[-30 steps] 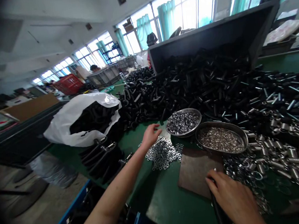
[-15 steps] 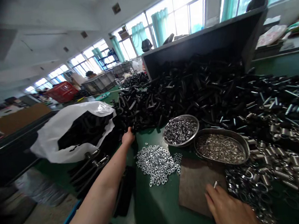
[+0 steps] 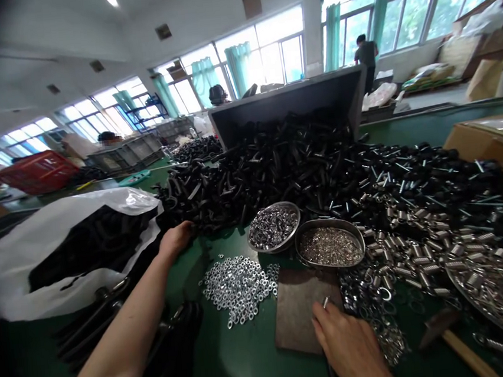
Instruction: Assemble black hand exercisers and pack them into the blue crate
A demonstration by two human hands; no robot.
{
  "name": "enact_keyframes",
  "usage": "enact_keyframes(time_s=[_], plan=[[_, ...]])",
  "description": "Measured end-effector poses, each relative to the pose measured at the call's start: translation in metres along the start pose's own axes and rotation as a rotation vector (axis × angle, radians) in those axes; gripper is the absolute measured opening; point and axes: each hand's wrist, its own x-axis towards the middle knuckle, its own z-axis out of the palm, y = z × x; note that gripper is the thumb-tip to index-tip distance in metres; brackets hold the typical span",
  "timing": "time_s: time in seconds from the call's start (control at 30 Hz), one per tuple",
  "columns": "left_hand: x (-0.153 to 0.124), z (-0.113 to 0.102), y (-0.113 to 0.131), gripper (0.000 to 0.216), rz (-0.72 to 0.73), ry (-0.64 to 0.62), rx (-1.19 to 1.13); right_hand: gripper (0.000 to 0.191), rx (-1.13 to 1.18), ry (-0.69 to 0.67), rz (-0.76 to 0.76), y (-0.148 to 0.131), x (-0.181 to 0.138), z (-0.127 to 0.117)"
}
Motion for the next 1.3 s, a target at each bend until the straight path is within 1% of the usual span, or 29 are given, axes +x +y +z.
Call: enact_keyframes(time_s=[0.07,0.13,0.17,0.2,0.23,0.27,0.33,0.4,0.43,0.5,0.53,0.57,0.63,0.7,0.8,0.87,0.97,1.03,1.13,1.2,1.23,1.3], plan=[[-0.011,-0.014,0.010,0.041,-0.021,0.110,-0.007,0.019,0.068,-0.046,0.044,0.000,0.000,-0.006],[-0.031,-0.026,0.022,0.043,0.023,0.256,-0.090,0.022,0.189,-0.086,0.093,0.003,0.001,-0.011],[-0.045,-0.031,0.029,0.043,0.070,0.334,-0.181,0.023,0.272,-0.096,0.119,0.005,0.001,-0.015],[-0.061,-0.033,0.037,0.041,0.129,0.384,-0.304,0.024,0.371,-0.099,0.146,0.007,0.002,-0.018],[-0.078,-0.034,0.046,0.040,0.172,0.401,-0.463,0.025,0.482,-0.094,0.172,0.008,0.002,-0.023],[-0.098,-0.033,0.057,0.040,0.178,0.375,-0.638,0.027,0.595,-0.084,0.197,0.009,0.002,-0.027],[-0.142,-0.026,0.080,0.038,0.134,0.154,-1.023,0.030,0.797,-0.052,0.244,0.008,0.002,-0.036],[-0.187,-0.012,0.107,0.038,0.065,-0.180,-1.358,0.033,0.937,-0.012,0.291,0.004,0.000,-0.044],[-0.208,-0.004,0.120,0.039,-0.004,-0.315,-1.484,0.033,0.984,0.010,0.315,0.001,-0.001,-0.046],[-0.247,0.010,0.144,0.043,-0.171,-0.563,-1.633,0.034,1.049,0.054,0.359,-0.005,-0.006,-0.050],[-0.263,0.016,0.154,0.046,-0.197,-0.647,-1.682,0.034,1.072,0.078,0.377,-0.009,-0.009,-0.051],[-0.277,0.020,0.162,0.049,-0.183,-0.720,-1.726,0.034,1.087,0.101,0.391,-0.012,-0.012,-0.052],[-0.297,0.023,0.175,0.061,-0.114,-0.814,-1.775,0.033,1.089,0.147,0.404,-0.017,-0.019,-0.057],[-0.308,0.019,0.182,0.071,-0.064,-0.852,-1.784,0.031,1.053,0.196,0.387,-0.021,-0.024,-0.062],[-0.314,0.009,0.189,0.073,-0.063,-0.852,-1.744,0.029,0.965,0.261,0.310,-0.026,-0.029,-0.070],[-0.316,0.002,0.193,0.074,-0.053,-0.814,-1.708,0.027,0.914,0.290,0.268,-0.029,-0.031,-0.071],[-0.319,-0.003,0.196,0.071,0.003,-0.712,-1.650,0.026,0.868,0.313,0.244,-0.033,-0.032,-0.069],[-0.321,-0.002,0.195,0.068,0.044,-0.690,-1.592,0.027,0.852,0.313,0.220,-0.034,-0.032,-0.068],[-0.320,0.001,0.191,0.071,0.058,-0.785,-1.515,0.028,0.834,0.279,0.133,-0.031,-0.028,-0.069],[-0.318,0.005,0.187,0.074,0.024,-0.842,-1.506,0.025,0.816,0.239,0.021,-0.026,-0.025,-0.070],[-0.317,0.008,0.185,0.074,0.001,-0.857,-1.519,0.022,0.801,0.233,-0.039,-0.024,-0.024,-0.070],[-0.315,0.011,0.183,0.074,-0.052,-0.856,-1.559,0.017,0.758,0.270,-0.132,-0.018,-0.025,-0.068]])
